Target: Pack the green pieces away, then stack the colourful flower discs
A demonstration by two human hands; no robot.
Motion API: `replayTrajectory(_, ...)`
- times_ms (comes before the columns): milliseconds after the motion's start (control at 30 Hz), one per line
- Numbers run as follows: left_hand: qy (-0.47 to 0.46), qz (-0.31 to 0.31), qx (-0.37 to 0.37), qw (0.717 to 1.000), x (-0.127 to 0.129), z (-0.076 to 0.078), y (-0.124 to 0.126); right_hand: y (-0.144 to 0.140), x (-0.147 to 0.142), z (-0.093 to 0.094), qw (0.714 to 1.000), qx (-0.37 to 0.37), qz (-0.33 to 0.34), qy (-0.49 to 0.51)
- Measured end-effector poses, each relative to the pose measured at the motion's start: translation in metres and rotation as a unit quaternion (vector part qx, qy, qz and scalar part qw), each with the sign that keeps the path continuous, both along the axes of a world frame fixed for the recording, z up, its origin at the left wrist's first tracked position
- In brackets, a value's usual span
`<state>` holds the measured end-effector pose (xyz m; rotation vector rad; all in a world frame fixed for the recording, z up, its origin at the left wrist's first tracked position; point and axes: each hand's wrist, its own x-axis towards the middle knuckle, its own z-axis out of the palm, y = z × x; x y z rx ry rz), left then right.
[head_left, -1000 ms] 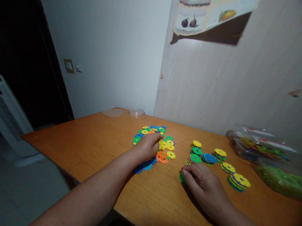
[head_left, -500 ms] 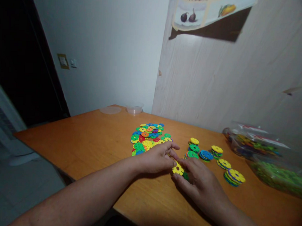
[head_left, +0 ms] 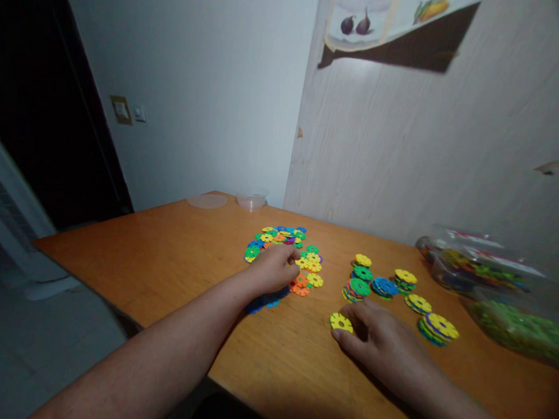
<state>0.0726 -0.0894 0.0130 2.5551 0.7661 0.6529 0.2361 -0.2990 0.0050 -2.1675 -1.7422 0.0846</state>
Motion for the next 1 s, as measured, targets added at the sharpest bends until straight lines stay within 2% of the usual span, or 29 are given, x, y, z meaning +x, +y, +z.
replayTrajectory(133,0.095,0.015,0.058,0.994,-0.003,0.004,-0.009,-0.002,0.000,-0.002,1.000,0.011,0.003,0.010)
replayTrajectory(267,0.135,0.009,0.056,0.989,-0.003,0.004,-0.014,-0.002,0.002,-0.005,0.998,0.046,-0.016,0.026)
replayTrajectory(400,0.135,0.008,0.041,0.990,-0.003,0.003,-0.014,0.000,0.002,-0.004,0.998,0.048,-0.014,0.039)
replayTrajectory(533,0.085,-0.004,0.019,0.996,-0.001,0.001,-0.013,0.003,0.005,-0.008,0.998,0.053,0.002,0.034)
replayTrajectory(600,0.039,-0.020,-0.021,0.999,0.001,-0.001,-0.013,0.003,0.007,-0.011,0.997,0.076,0.010,0.023)
replayTrajectory(700,-0.037,-0.053,-0.147,0.987,0.007,-0.004,-0.017,0.003,0.006,-0.015,0.992,0.122,0.032,0.010)
replayTrajectory(833,-0.108,-0.121,-0.312,0.936,0.013,-0.006,-0.033,0.002,0.000,-0.011,0.988,0.145,0.057,-0.009)
replayTrajectory(1000,-0.103,-0.196,-0.432,0.874,0.015,-0.006,-0.055,0.001,-0.008,-0.002,0.989,0.124,0.083,-0.016)
